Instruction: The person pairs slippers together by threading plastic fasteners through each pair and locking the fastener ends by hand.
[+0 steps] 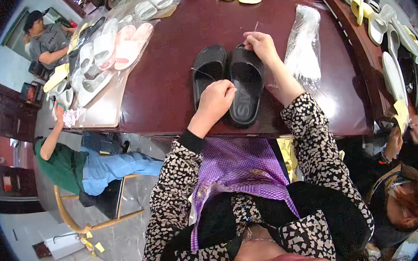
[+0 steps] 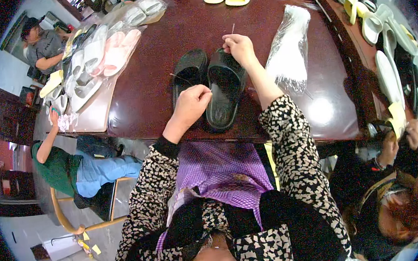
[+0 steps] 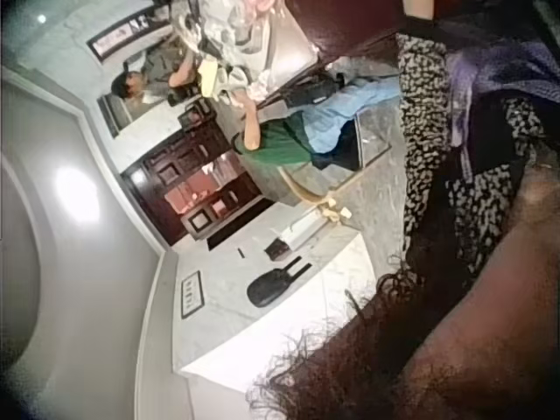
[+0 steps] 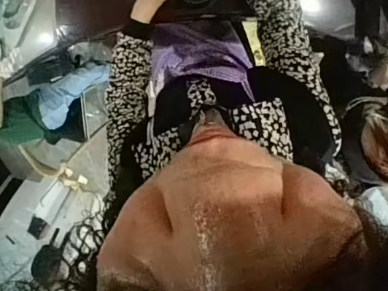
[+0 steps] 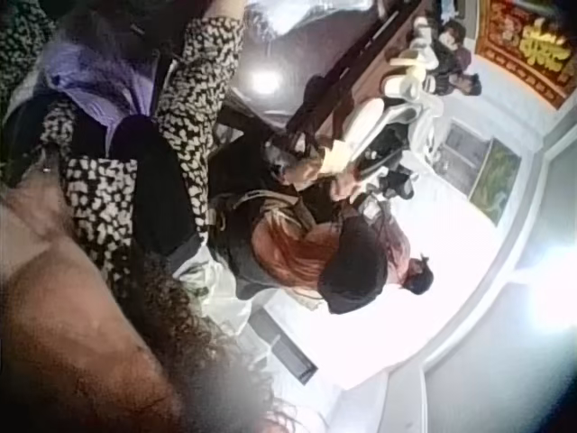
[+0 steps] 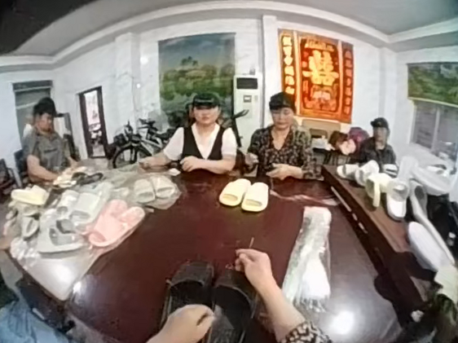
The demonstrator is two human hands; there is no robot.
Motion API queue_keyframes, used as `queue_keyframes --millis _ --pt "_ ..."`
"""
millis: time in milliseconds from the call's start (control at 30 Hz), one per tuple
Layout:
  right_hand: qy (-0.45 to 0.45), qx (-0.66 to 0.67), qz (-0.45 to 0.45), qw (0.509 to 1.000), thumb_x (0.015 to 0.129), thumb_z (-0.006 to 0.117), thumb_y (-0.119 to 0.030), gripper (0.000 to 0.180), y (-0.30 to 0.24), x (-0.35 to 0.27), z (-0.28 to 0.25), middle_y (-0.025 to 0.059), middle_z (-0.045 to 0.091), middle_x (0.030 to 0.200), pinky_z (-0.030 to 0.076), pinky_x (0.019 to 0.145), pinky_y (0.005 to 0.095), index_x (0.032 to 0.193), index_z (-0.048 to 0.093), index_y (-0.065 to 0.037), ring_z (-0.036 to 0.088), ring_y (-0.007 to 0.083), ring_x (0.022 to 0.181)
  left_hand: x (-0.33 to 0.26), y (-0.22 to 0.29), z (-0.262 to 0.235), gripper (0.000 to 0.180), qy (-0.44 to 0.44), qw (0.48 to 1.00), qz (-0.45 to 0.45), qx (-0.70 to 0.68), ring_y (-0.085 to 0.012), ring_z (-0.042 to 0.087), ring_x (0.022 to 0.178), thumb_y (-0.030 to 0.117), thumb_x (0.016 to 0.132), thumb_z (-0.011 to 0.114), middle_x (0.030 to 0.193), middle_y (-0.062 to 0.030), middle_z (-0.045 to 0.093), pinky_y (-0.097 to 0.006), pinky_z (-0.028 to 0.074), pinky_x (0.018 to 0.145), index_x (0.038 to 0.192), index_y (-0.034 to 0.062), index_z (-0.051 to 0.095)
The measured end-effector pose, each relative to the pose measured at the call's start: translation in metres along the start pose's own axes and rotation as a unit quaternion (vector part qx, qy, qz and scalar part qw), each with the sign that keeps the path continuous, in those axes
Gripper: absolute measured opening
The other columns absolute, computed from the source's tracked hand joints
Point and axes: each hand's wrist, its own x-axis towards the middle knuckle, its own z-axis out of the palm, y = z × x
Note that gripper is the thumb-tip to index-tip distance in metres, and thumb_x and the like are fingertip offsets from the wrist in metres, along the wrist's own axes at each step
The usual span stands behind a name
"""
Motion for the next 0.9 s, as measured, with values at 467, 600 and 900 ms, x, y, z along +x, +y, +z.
queue_keyframes --millis 467,600,900 --pt "0.0 -0.021 -0.079 0.997 0.09 0.05 -0.005 0.024 0.01 -0.03 0.017 0.0048 0.061 0.073 0.044 0.06 0.0206 0.11 0.059 0.005 0.053 0.0083 0.063 0.022 -0.056 -0.015 0.009 -0.054 0.995 -0.011 -0.084 -0.0202 0.058 0.072 0.007 0.083 0.058 0.076 -0.0103 0.058 -0.029 0.045 0.065 0.085 -0.0013 0.056" --pt "0.021 0.02 -0.042 0.999 0.086 0.052 -0.003 0.022 0.012 -0.033 0.015 0.0065 0.061 0.071 0.046 0.058 0.0229 0.107 0.058 0.004 0.055 0.0106 0.061 0.031 -0.065 0.011 0.008 0.012 0.998 0.042 -0.048 -0.0317 0.058 0.078 0.006 0.084 0.055 0.083 -0.0158 0.058 -0.035 0.047 0.069 0.087 -0.0011 0.056" --pt "-0.002 0.092 0.011 0.996 0.085 0.055 -0.005 0.013 0.006 -0.019 0.017 0.0069 0.062 0.068 0.046 0.057 0.0237 0.095 0.061 0.001 0.058 0.0112 0.061 0.031 -0.065 0.016 0.01 0.025 0.998 0.027 -0.058 -0.036 0.057 0.083 0.009 0.086 0.052 0.086 -0.0177 0.057 -0.04 0.046 0.072 0.089 0.0003 0.055"
